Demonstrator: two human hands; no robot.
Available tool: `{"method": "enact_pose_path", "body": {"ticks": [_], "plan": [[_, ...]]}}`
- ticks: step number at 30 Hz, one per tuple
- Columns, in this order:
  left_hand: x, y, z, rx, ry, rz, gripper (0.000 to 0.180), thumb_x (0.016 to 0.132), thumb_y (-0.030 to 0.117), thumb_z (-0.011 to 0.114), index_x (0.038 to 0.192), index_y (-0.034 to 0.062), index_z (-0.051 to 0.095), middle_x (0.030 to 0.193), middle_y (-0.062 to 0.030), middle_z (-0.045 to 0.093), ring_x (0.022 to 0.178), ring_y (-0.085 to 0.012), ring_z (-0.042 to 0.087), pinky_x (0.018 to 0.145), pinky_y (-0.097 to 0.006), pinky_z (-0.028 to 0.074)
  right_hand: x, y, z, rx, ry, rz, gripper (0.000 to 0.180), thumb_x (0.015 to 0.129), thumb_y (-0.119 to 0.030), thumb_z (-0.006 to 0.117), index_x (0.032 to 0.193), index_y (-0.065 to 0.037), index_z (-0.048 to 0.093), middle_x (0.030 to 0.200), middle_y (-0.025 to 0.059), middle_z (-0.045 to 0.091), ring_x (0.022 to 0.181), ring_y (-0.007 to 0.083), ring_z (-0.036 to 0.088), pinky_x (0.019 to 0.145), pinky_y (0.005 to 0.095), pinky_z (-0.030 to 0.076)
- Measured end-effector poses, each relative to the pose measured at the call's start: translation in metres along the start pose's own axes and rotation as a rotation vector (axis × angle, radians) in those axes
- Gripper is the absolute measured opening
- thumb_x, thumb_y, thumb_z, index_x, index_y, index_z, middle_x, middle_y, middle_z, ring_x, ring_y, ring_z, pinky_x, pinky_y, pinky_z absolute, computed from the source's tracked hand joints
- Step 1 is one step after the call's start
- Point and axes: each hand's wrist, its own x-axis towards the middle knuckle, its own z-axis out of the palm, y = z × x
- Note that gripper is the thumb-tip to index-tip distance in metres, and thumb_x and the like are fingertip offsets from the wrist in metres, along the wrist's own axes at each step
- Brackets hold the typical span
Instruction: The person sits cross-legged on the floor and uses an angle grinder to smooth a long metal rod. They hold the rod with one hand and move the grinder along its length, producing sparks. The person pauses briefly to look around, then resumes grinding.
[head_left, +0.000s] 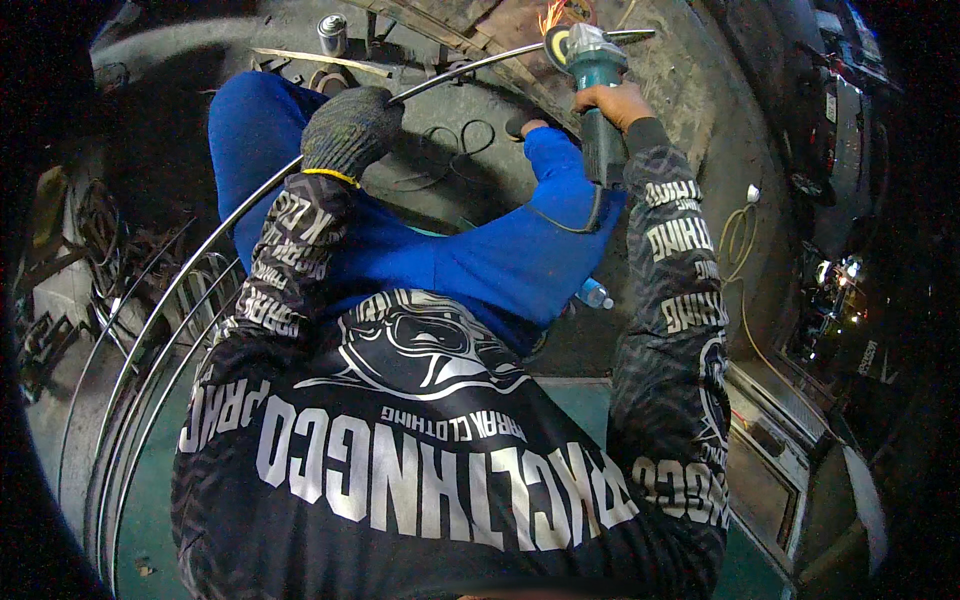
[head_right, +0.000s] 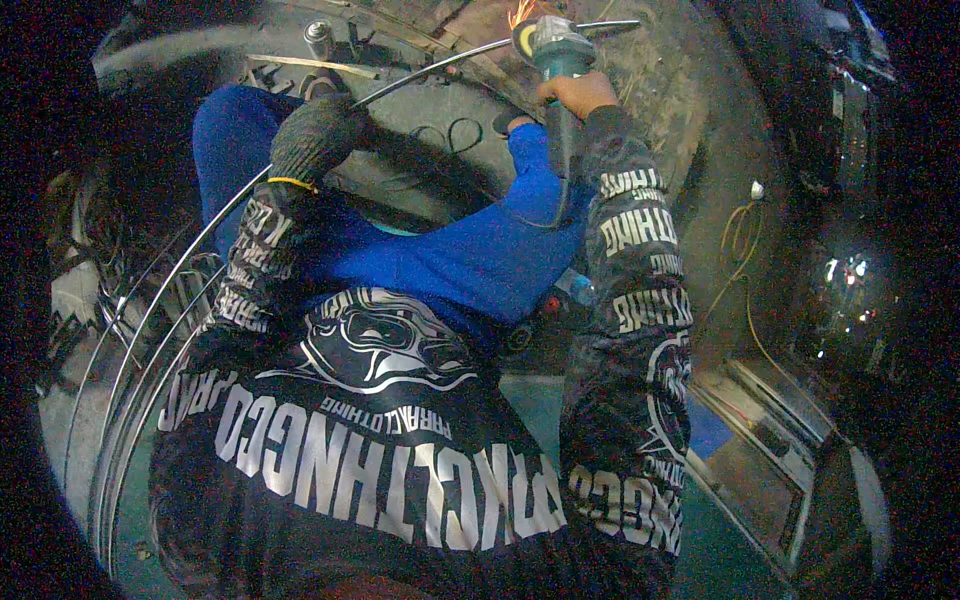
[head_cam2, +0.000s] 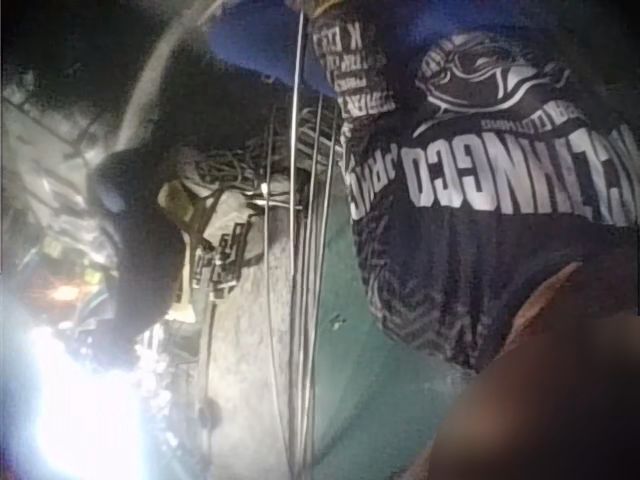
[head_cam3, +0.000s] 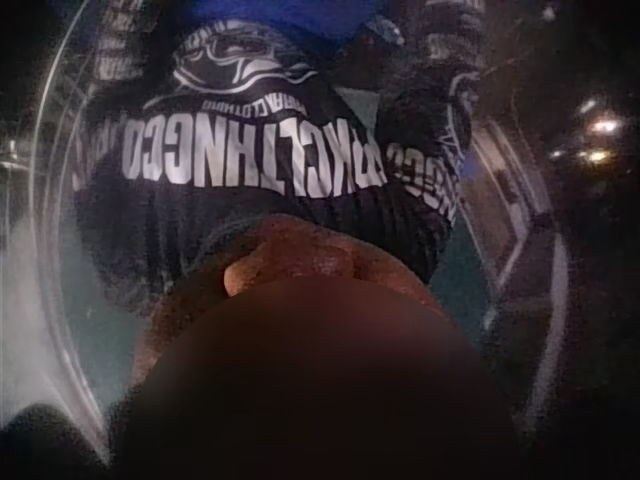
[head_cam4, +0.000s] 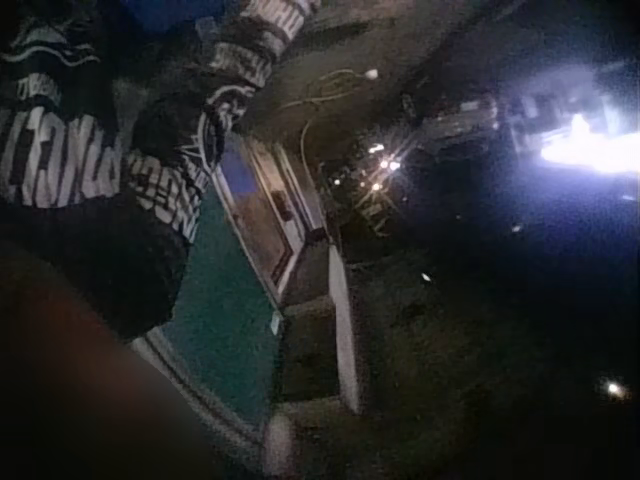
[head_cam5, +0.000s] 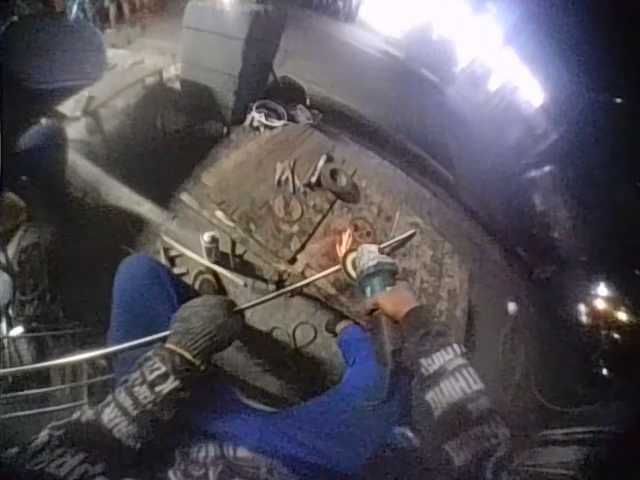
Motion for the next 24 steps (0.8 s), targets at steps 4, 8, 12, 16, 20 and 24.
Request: {"method": "enact_pose_path", "body": {"ticks": [4,8,12,16,20,24], "plan": [[-0.015,0.006,-0.006,-0.028,0.045,0.011,0.037,0.093,0.037,0.053,0.096,0.0078,0.075,0.093,-0.0197,0.072,0.089,-0.0396,0.069,0.080,-0.051,0.056,0.013,0.021,-0.011,0.058,0.056,0.091,0.066,0.053,-0.044,0.085,0.095,0.007,0.073,0.101,0.0200,0.073,0.093,0.0307,0.071,0.082,0.0382,0.056],[-0.021,0.010,-0.008,-0.023,0.055,-0.040,0.034,0.093,0.037,0.055,0.103,0.0104,0.073,0.095,-0.0184,0.072,0.092,-0.0390,0.069,0.081,-0.050,0.055,0.024,0.031,-0.026,0.024,0.107,0.161,0.072,0.051,-0.045,0.085,0.098,0.008,0.073,0.107,0.0202,0.071,0.096,0.0309,0.070,0.083,0.0382,0.055],[-0.017,0.009,-0.007,0.041,0.041,-0.058,0.033,0.093,0.037,0.056,0.107,0.0124,0.073,0.097,-0.0176,0.072,0.092,-0.0383,0.069,0.081,-0.050,0.055,0.042,0.048,-0.042,0.054,0.112,0.181,0.072,0.052,-0.047,0.084,0.100,0.006,0.073,0.108,0.0199,0.071,0.099,0.0313,0.069,0.084,0.0398,0.054],[-0.015,0.008,-0.004,0.025,0.062,-0.045,0.033,0.092,0.036,0.058,0.110,0.0137,0.073,0.096,-0.0177,0.072,0.092,-0.0380,0.069,0.080,-0.049,0.055,0.062,0.065,-0.057,0.106,0.091,0.118,0.048,0.062,-0.042,0.081,0.091,-0.004,0.076,0.097,0.0131,0.072,0.086,0.0259,0.067,0.075,0.0387,0.052],[-0.016,0.008,-0.003,0.007,0.020,-0.089,0.038,0.096,0.043,0.054,0.108,0.0110,0.071,0.097,-0.0200,0.071,0.094,-0.0415,0.068,0.079,-0.051,0.054,0.079,0.080,-0.074,0.093,0.136,0.113,0.032,0.069,-0.038,0.077,0.086,-0.009,0.078,0.092,0.0093,0.071,0.079,0.0226,0.066,0.071,0.0371,0.051],[-0.018,0.009,-0.008,0.003,0.026,-0.082,0.034,0.093,0.041,0.060,0.111,0.0140,0.072,0.094,-0.0188,0.072,0.089,-0.0403,0.069,0.076,-0.049,0.055,0.094,0.096,-0.091,0.176,0.144,0.127,0.037,0.067,-0.038,0.079,0.090,-0.009,0.078,0.095,0.0109,0.071,0.078,0.0239,0.065,0.072,0.0370,0.051]]}}
